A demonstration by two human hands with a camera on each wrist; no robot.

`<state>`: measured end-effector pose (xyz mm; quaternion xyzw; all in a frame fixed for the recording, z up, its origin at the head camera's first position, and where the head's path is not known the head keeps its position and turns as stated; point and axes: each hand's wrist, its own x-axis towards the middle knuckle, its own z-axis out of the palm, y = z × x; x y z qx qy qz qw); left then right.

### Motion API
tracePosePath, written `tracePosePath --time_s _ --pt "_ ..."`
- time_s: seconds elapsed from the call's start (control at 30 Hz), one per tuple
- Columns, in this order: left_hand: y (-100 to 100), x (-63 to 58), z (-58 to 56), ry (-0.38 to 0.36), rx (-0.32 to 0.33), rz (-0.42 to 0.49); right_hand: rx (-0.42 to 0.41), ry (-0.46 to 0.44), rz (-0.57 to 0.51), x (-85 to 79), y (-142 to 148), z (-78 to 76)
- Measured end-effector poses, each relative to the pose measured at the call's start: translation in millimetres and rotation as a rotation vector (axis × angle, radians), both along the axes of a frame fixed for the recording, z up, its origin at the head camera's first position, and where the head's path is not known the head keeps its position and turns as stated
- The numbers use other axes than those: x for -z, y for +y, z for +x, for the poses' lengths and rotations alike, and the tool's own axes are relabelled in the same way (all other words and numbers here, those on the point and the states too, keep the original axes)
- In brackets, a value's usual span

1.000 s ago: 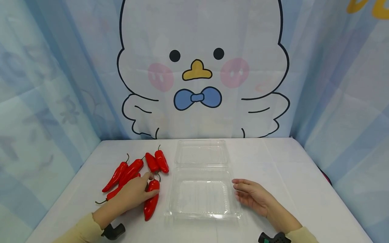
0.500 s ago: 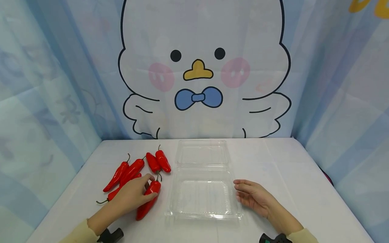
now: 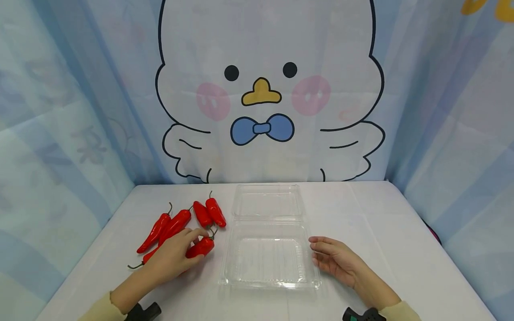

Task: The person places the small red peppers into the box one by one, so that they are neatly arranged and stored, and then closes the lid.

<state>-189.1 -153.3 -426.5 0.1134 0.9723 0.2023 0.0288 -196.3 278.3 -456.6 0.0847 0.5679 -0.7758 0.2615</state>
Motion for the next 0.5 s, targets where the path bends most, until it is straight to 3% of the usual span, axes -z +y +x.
tracePosePath --time_s 0.5 --pt "11.2 -15.9 6.0 0.083 0.054 0.021 0.003 -0.008 -0.008 0.8 -0.2 -0.1"
